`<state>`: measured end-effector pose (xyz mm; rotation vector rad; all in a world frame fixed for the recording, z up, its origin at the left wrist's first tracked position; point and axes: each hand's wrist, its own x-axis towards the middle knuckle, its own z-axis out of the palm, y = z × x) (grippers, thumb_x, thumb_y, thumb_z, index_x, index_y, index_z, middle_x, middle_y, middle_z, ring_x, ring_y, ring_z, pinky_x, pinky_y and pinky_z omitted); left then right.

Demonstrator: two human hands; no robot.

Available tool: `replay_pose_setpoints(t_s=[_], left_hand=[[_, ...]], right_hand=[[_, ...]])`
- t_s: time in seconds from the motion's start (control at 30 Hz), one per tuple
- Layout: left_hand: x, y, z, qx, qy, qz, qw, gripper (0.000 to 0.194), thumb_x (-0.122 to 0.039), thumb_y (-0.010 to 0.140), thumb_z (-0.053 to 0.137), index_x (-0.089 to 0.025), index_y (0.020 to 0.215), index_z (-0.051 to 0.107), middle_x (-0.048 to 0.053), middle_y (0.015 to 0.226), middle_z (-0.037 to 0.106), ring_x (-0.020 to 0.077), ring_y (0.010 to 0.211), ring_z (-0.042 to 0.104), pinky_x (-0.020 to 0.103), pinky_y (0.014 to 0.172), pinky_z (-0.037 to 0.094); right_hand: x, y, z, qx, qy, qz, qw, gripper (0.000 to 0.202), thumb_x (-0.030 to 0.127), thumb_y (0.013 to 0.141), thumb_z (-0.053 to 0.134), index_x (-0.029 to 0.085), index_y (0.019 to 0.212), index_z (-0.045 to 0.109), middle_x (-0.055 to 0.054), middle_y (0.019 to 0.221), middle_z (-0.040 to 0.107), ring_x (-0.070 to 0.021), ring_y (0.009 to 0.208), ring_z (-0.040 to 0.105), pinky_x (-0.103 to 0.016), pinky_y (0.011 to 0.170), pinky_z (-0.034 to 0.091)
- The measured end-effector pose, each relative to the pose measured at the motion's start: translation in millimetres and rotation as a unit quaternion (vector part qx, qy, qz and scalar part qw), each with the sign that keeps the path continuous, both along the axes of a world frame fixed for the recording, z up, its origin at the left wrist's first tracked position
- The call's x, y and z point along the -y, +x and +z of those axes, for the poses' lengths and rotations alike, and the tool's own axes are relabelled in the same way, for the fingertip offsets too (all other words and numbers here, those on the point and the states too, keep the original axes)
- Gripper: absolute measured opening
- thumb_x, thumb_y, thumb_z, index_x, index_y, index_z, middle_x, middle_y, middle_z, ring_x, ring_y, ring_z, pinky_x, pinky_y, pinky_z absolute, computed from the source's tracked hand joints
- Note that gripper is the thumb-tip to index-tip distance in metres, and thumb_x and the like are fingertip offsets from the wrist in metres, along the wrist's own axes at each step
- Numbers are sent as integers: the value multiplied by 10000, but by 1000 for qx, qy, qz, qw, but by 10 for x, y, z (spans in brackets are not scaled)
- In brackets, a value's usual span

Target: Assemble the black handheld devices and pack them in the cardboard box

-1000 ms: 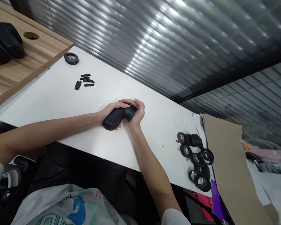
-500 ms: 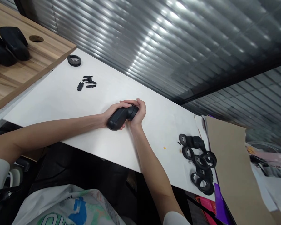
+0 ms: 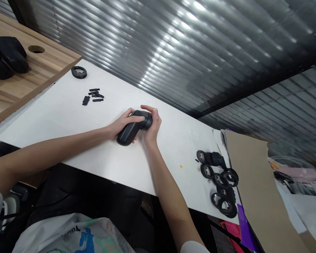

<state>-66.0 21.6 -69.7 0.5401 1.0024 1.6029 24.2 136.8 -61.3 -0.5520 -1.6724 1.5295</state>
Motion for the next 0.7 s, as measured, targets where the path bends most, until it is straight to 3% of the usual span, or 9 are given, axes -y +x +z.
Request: replay_pose_setpoints(t_s=[0.07,0.13,0.2,0.4,0.7], left_hand=[[10,-103,24,-72,34,31,996,593,-575,803,927,-272,1112,522,3,775,730,220,546,708,328,524,601],[12,-208,48,-126,47,60,989,595,-544,797,944,-266,1168,571,1,777,736,215,575,717,310,537,596],[2,-295,62,-151,48,78,984,616,-558,778,954,-254,1197,621,3,765,734,210,570,707,293,523,573],[-40,-394,41,-113,54,93,988,569,-596,796,940,-245,1132,643,9,718,714,210,486,662,289,466,499],[-70,-413,55,-80,37,69,994,610,-652,814,876,-231,1109,547,14,743,707,199,477,661,293,450,533]], right_hand=[[-61,-1,-51,22,-8,6,1000,650,868,933,546,261,960,776,-46,896,780,-226,831,750,-361,741,588],[-98,-9,-101,42,-40,26,998,703,944,896,546,261,931,712,-2,720,694,-180,604,648,-322,549,488],[-115,-24,-136,57,-62,62,995,697,967,853,613,273,908,642,40,630,627,-147,488,550,-300,466,400],[-151,-67,-163,35,-47,126,990,663,891,790,798,305,1052,634,64,754,674,-134,600,585,-299,600,481],[-248,-61,-286,2,24,120,993,687,751,832,864,367,1355,640,48,895,646,-168,753,656,-341,757,582]])
